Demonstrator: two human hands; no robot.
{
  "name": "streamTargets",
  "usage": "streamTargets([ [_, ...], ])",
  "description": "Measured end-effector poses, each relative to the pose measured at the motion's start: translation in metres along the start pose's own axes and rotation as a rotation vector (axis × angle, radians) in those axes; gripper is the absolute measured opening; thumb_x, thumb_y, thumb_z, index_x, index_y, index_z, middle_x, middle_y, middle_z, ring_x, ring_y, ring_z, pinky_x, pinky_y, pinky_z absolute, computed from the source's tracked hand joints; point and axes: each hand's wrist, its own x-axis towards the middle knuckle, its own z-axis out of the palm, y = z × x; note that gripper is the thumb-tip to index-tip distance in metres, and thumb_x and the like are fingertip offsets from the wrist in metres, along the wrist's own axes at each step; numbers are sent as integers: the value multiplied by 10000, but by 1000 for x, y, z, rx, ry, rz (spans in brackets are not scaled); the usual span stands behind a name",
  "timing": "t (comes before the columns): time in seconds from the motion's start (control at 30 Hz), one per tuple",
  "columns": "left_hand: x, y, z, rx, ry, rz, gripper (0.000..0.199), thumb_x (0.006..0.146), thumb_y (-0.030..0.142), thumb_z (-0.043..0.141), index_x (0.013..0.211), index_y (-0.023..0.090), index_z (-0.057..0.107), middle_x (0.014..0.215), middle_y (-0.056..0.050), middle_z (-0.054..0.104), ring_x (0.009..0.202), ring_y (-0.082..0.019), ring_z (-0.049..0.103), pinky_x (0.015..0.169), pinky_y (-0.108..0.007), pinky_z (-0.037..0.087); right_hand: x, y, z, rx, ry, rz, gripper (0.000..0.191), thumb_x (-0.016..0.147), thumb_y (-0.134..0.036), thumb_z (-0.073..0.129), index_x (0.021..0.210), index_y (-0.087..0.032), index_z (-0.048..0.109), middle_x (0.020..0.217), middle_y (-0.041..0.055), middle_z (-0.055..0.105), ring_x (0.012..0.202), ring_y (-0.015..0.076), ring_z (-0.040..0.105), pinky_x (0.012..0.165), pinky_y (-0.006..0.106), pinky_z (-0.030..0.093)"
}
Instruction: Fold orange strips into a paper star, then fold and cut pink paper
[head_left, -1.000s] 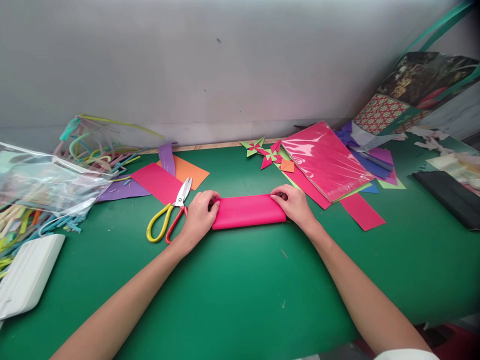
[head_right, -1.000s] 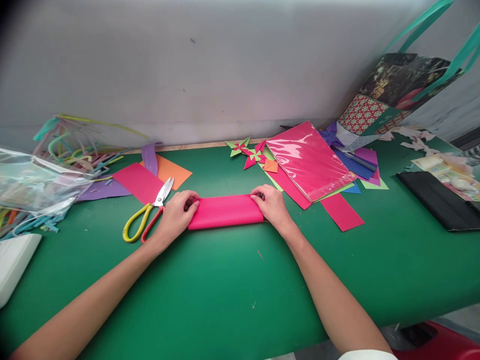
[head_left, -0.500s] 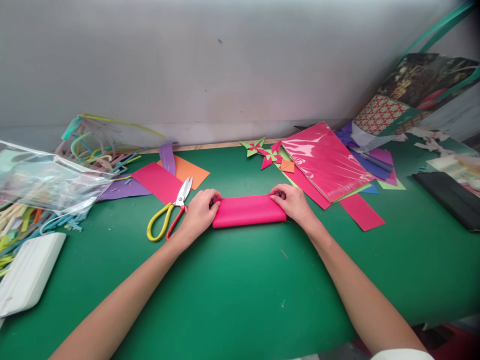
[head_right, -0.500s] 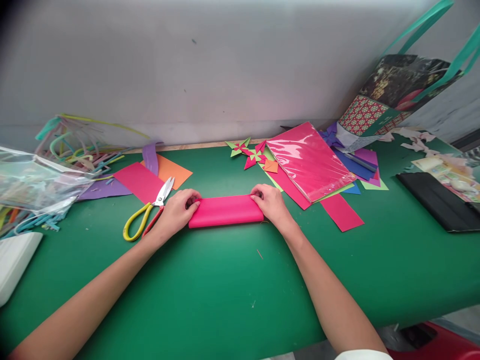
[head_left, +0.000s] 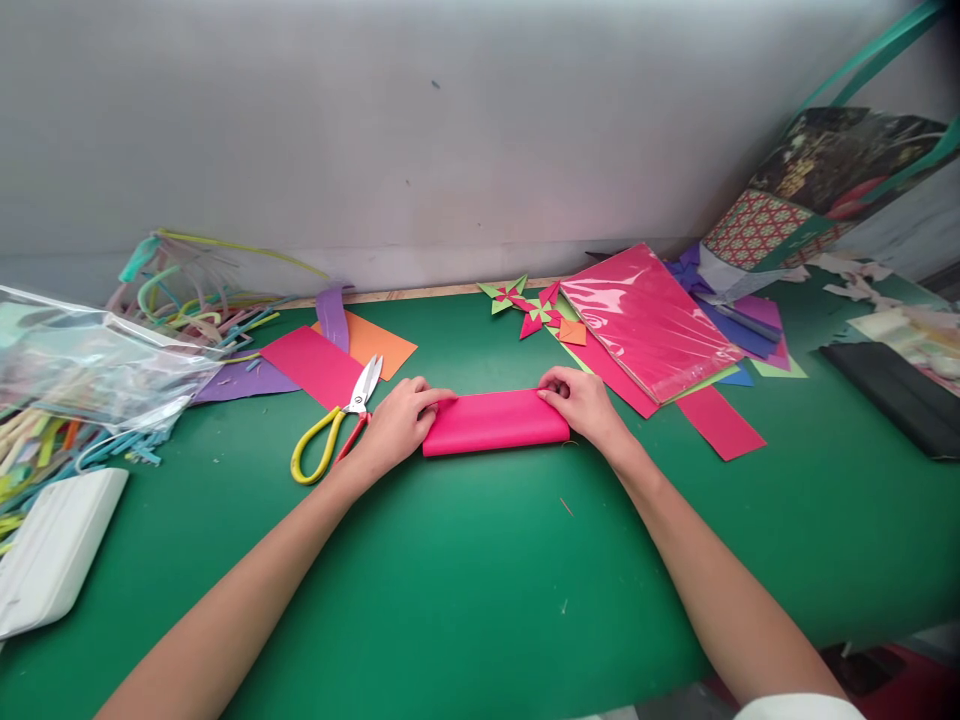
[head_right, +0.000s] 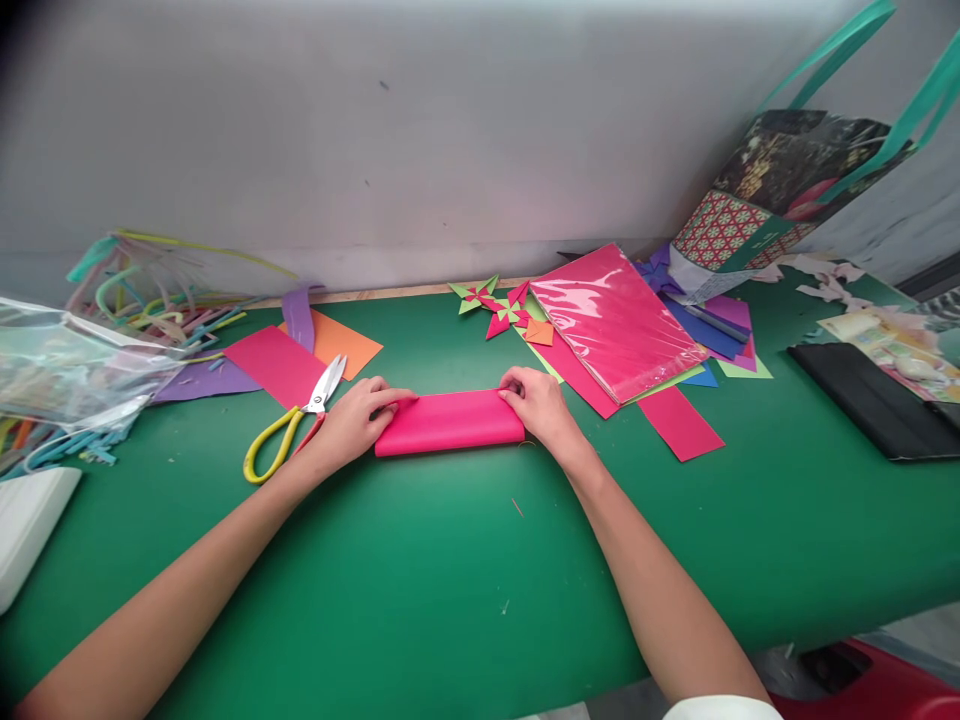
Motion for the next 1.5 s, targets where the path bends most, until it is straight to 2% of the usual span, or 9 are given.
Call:
streamTargets([
  [0.23,0,-5,1,20,-21,71,476,1003,130,418,1298,335,730,995,-75,592,909,-211,552,842,-347,472,0,-2,-1,30,-2,31,56,820,-160,681,858,-195,703,705,-7,648,647,164,574,641,278,413],
  [0.43,-1,-3,0,26,-17,76,476,997,130,419,1303,323,730,993,-81,594,902,-214,545,828,-350,470,1,-1,0,27,-16,30,59,825,-151,684,859,-199,684,710,-10,635,647,164,564,643,284,413],
  [0.6,1,-3,-2,9,-25,106,471,994,131,413,1288,305,738,987,-85,593,907,-221,549,837,-357,467,2,3,2,-20,19,-24,147,819,-136,697,951,-200,709,843,14,576,652,155,530,677,300,455],
  [0.67,1,-3,-2,5,-27,112,469,993,131,415,1285,305,739,986,-85,593,910,-222,553,844,-358,465,2,5,4,-17,26,-49,183,826,-114,684,972,-210,739,914,32,551,712,164,553,716,308,484],
  [0.8,1,-4,-2,15,-29,109,457,998,143,422,1283,305,740,989,-86,590,909,-225,553,842,-361,462,3,5,6,0,-5,-108,239,858,-59,618,880,-224,790,989,62,529,878,203,593,786,322,506],
  [1.2,1,-4,-2,8,-32,105,452,1003,146,433,1285,327,737,1007,-84,586,924,-225,543,852,-363,464,5,6,0,-24,-92,-100,252,900,-82,628,876,-237,826,984,65,565,850,191,596,769,316,494],
  [1.33,3,-6,-2,16,-41,145,482,1009,139,427,1288,394,725,1163,-88,583,1050,-244,530,955,-407,451,6,4,-3,-41,-101,-105,261,904,-74,625,891,-234,830,976,68,573,856,193,602,767,314,491],
  [1.5,12,-6,-10,46,-132,228,533,1018,133,390,1292,467,702,1376,-57,553,1272,-282,457,1078,-486,380,6,5,-2,-24,-105,-111,259,906,-75,622,895,-232,828,980,68,582,858,194,613,770,318,496],
])
